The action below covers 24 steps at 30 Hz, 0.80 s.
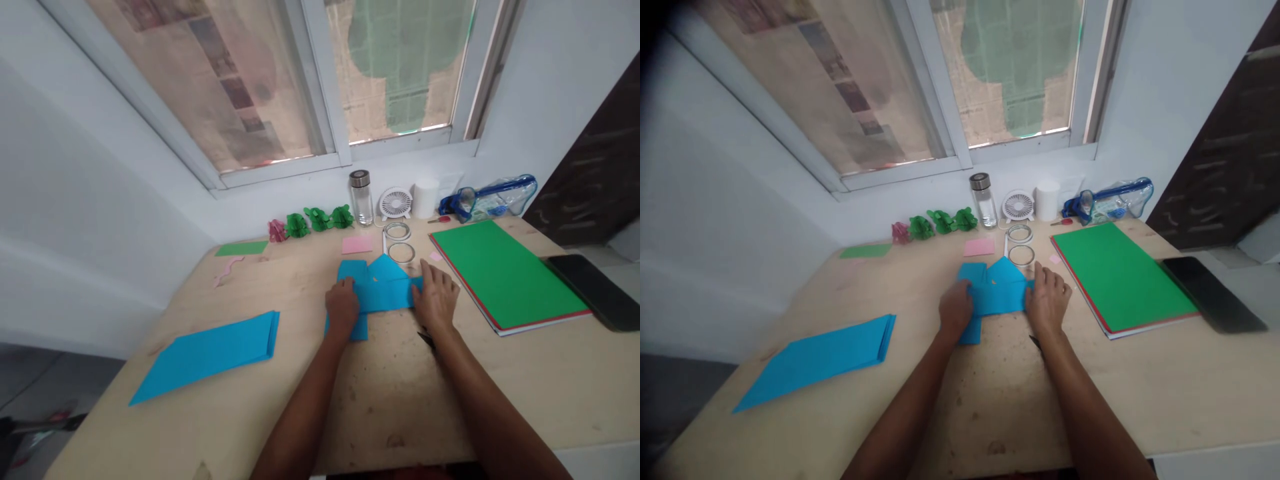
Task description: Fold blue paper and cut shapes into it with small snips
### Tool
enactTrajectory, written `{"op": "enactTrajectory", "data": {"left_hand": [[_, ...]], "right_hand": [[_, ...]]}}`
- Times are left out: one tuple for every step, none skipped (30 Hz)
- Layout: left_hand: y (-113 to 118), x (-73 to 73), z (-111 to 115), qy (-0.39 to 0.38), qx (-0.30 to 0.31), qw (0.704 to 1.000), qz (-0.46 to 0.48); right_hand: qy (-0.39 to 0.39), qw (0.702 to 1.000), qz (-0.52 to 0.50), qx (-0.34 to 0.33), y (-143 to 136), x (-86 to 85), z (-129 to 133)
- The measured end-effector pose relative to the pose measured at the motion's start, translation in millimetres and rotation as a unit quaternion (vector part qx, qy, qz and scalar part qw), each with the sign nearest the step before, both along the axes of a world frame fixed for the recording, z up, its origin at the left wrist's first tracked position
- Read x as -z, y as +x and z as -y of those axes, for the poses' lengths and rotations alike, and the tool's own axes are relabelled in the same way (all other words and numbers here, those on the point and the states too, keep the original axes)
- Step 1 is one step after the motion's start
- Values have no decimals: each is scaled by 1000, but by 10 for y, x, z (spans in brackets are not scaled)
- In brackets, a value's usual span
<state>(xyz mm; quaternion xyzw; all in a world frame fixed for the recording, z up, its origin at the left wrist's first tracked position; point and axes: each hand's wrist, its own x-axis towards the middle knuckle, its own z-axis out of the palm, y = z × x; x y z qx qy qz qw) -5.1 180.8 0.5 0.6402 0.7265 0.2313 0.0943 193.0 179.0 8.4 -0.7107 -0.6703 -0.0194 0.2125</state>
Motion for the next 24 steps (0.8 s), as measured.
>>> {"op": "enactTrajectory", "data": {"left_hand": [[10, -14, 20, 6, -2, 1000, -7], [15, -33, 61, 13, -5, 1000, -12], [15, -55, 130, 19, -10, 1000, -18], [9, -74, 234, 28, -11, 999, -21], [-3, -87, 376, 40, -8, 999, -20], [-20, -90, 556, 51, 0, 999, -18], [-40, -82, 766, 87, 28, 996, 5], [-62, -63, 996, 119, 61, 990, 39], [-84, -35, 1233, 142, 85, 983, 75], [-105, -2, 1458, 155, 95, 978, 105], [-124, 33, 1655, 157, 96, 975, 128], [-142, 65, 1810, 154, 97, 974, 138], [-159, 89, 1912, 156, 90, 973, 142], [-176, 103, 1957, 157, 79, 975, 139], [-195, 104, 1945, 155, 68, 977, 129], [-216, 94, 1884, 152, 54, 980, 113], [-241, 73, 1781, 139, 50, 985, 88], [-268, 44, 1648, 117, 54, 989, 65], [-295, 11, 1497, 88, 53, 994, 47], [-321, -21, 1338, 52, 44, 997, 33], [-343, -50, 1178, 39, 36, 998, 31], [-360, -73, 1025, 33, 30, 999, 30], [-370, -90, 884, 24, 22, 999, 31], [-372, -101, 756, 12, 10, 999, 31]], "right_hand": [[27, 999, 8, -30, -32, -3, 19], [41, 996, 21, -74, -71, 1, 40], [38, 990, 36, -127, -115, 14, 61], [19, 982, 53, -181, -159, 34, 81], [-8, 972, 70, -225, -201, 62, 100], [-37, 963, 82, -254, -238, 94, 115], [-61, 957, 89, -268, -267, 128, 128], [-75, 955, 93, -272, -288, 160, 137], [-81, 954, 93, -272, -300, 187, 144], [-80, 955, 91, -271, -305, 208, 148], [-76, 956, 89, -270, -305, 222, 151], [-74, 956, 87, -269, -304, 230, 153], [-71, 957, 85, -267, -302, 232, 154], [-68, 959, 84, -264, -301, 230, 155], [-64, 960, 83, -259, -303, 225, 157], [-59, 962, 81, -255, -306, 219, 158], [-53, 963, 80, -252, -310, 214, 159], [-46, 964, 79, -251, -315, 212, 160], [-40, 964, 78, -252, -319, 213, 159], [-35, 964, 77, -253, -322, 219, 157], [-32, 964, 77, -254, -323, 229, 154], [-29, 964, 76, -254, -323, 243, 150], [-28, 964, 76, -254, -321, 260, 144], [-28, 964, 75, -253, -320, 277, 138]]}}
